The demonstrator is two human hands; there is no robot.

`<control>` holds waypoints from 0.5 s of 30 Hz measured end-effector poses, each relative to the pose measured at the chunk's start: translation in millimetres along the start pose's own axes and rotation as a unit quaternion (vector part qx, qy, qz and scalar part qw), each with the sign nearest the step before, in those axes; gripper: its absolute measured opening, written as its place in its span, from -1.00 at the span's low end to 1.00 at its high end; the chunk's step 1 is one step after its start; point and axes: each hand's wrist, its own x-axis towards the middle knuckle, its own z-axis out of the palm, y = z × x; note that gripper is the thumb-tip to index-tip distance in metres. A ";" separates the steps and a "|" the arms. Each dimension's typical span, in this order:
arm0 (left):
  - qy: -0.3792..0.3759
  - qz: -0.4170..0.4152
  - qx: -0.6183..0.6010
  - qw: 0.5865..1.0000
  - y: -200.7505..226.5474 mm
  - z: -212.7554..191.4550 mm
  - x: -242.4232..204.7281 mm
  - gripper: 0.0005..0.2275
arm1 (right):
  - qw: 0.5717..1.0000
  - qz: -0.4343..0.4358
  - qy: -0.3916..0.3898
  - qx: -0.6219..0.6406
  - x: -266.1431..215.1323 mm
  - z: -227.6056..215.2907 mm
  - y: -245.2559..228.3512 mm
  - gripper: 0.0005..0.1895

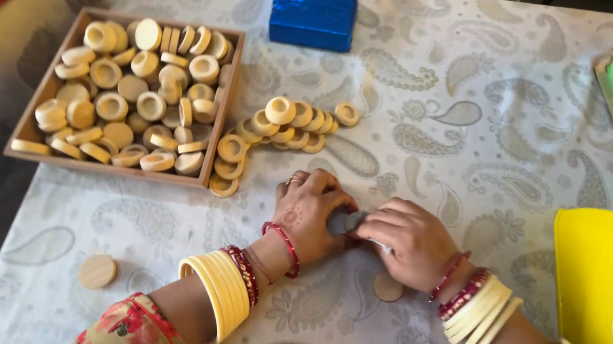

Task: The recorder is seen wiping and cleaning small wooden circular parts with a cloth.

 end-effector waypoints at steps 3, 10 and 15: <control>-0.018 0.004 -0.011 1.000 5.7 -8.9 0.0 -0.61 | 0.996 -0.008 -0.022 -0.086 0.6 6.0 -5.9 -0.60; -0.049 0.001 0.007 0.999 6.6 -8.5 1.0 -0.59 | 0.997 0.079 -0.008 0.005 4.0 9.9 -6.8 -0.62; -0.052 0.010 0.039 0.998 7.9 -5.9 -1.1 -0.64 | 0.991 0.037 0.011 -0.128 7.1 7.7 -30.5 -0.66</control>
